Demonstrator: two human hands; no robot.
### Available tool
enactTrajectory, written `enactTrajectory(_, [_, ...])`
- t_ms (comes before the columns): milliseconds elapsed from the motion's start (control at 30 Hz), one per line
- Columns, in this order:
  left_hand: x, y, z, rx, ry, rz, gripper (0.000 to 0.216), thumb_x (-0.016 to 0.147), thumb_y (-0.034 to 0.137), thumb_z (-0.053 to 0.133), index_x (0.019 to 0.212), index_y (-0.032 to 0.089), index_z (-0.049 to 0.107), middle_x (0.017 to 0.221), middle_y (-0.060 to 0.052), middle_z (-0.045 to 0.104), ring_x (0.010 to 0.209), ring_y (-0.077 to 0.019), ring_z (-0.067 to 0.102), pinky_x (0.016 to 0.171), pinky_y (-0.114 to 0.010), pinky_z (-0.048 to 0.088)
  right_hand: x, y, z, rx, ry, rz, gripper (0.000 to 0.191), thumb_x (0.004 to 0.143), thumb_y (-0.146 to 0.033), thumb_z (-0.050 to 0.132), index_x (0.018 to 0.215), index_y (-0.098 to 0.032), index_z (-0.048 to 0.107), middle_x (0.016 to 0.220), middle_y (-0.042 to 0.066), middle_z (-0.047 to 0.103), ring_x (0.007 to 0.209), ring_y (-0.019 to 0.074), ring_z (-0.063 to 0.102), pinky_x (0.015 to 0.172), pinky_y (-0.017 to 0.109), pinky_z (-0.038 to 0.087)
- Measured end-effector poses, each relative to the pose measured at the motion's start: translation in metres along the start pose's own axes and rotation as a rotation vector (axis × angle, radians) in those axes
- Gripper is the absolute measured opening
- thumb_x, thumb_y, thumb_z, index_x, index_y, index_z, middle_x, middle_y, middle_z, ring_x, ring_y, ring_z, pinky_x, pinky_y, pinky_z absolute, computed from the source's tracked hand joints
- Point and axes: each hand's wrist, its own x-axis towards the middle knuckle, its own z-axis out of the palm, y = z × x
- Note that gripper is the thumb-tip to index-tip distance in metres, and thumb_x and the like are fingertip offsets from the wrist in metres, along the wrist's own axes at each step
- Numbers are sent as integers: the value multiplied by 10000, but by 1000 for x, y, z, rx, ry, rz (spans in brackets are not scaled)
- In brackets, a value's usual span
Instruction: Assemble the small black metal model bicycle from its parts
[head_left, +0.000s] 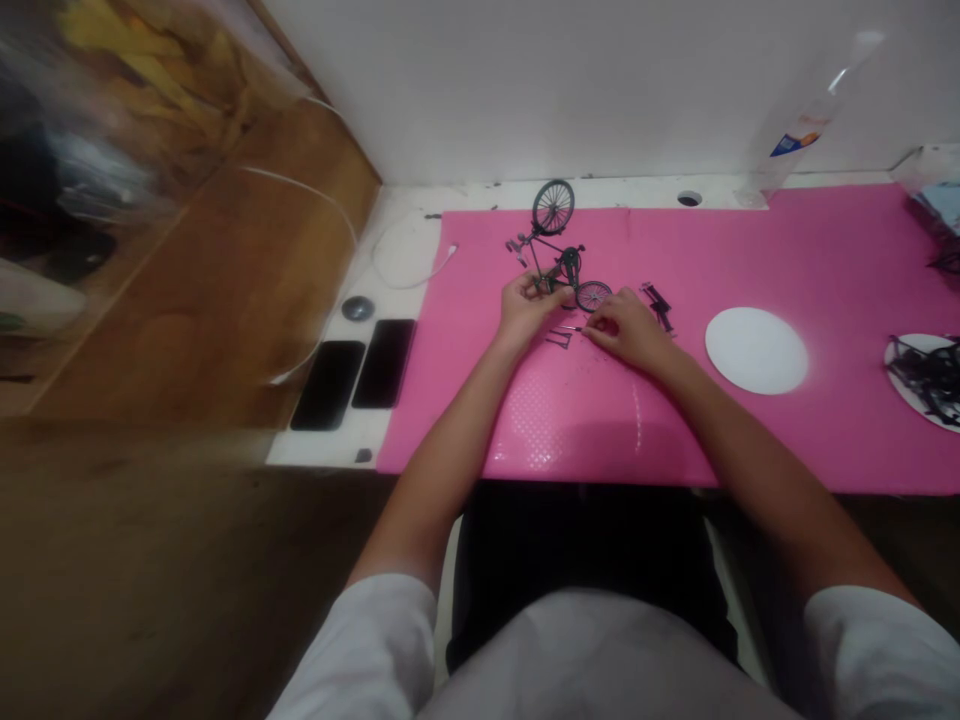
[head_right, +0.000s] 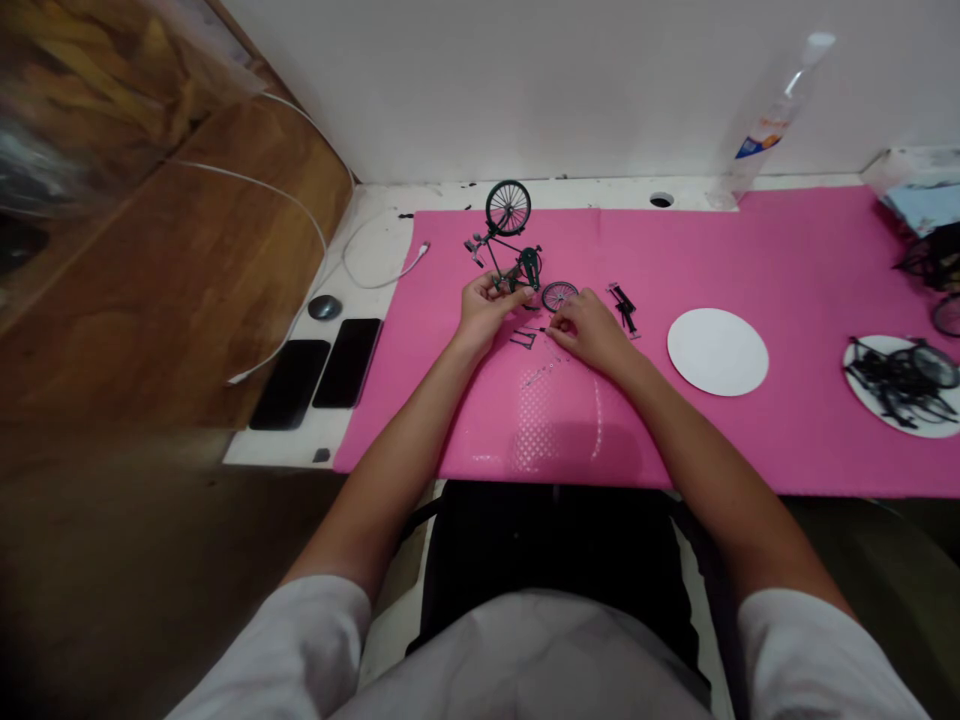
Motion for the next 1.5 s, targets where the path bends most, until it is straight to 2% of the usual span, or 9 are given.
enactTrajectory(300, [-1, 3, 1, -20, 2, -2, 549, 563, 289, 1123, 1001, 196, 807, 862, 9, 812, 760, -129, 773, 734, -254, 640, 1, -5, -6, -61, 16, 40, 205, 1061, -399, 725, 1011, -230, 830, 1072, 135, 805, 1116, 360, 648, 1085, 569, 533])
enactTrajectory(400, [-3, 5, 1, -30, 0, -15, 507, 596, 252, 1107, 995, 192, 800, 868, 2, 810, 796, -143, 791, 749, -265, 660, 1, -1, -18, -196, 116, 179, 325, 1104, -450, 632, 1134, -198, 836, 1153, 188, 779, 1213, 411, 632, 1107, 624, 514])
enactTrajectory(533, [-4, 6, 1, -44, -7, -16, 470, 635, 213, 1075, 1013, 183, 798, 886, -15, 828, 811, -159, 807, 766, -291, 684, -3, 13, -36, -385, 204, 415, 429, 1114, -422, 557, 1376, -141, 749, 1447, 280, 691, 1384, 492, 564, 1143, 714, 467])
enactTrajectory(633, [-4, 6, 2, -46, -13, -19, 488, 637, 205, 1069, 1046, 184, 803, 905, -22, 843, 806, -157, 807, 783, -299, 691, -6, 20, -41, -432, 146, 554, 521, 1099, -423, 595, 1495, -90, 655, 1521, 338, 631, 1400, 516, 559, 1108, 703, 498])
enactTrajectory(733, [-4, 5, 2, -49, -11, -23, 495, 631, 221, 1071, 1047, 185, 805, 912, -24, 841, 785, -159, 804, 787, -313, 696, -6, 20, -40, -399, 84, 610, 495, 1104, -406, 578, 1489, -103, 648, 1493, 325, 654, 1353, 484, 595, 1051, 635, 546])
enactTrajectory(900, [-2, 4, 3, -38, 9, -45, 506, 633, 191, 1061, 1072, 183, 809, 895, -4, 814, 796, -157, 806, 812, -313, 693, -4, 14, -33, -310, 64, 600, 416, 1097, -384, 558, 1421, -162, 694, 1451, 269, 692, 1227, 419, 665, 987, 565, 566])
enactTrajectory(1133, [-1, 5, 4, -30, 6, -43, 474, 664, 175, 1061, 1065, 188, 809, 899, -10, 811, 798, -154, 785, 807, -325, 699, -6, 27, -23, -190, 146, 421, 251, 1037, -386, 631, 1179, -223, 760, 1251, 204, 764, 1073, 373, 684, 927, 545, 555])
enactTrajectory(1267, [-1, 5, 3, -46, -21, -50, 490, 670, 184, 1062, 1094, 180, 818, 969, -38, 836, 836, -170, 797, 839, -351, 705, -4, 32, -19, -116, 198, 357, 222, 1024, -403, 653, 1132, -245, 766, 1158, 169, 798, 1020, 344, 683, 911, 523, 562])
enactTrajectory(1500, [0, 5, 5, -41, -10, -51, 497, 671, 191, 1062, 1102, 186, 815, 930, -21, 829, 821, -172, 806, 826, -337, 700, -1, 22, -18, -21, 189, 344, 219, 997, -360, 658, 1124, -228, 779, 1135, 159, 816, 1009, 347, 718, 974, 548, 575])
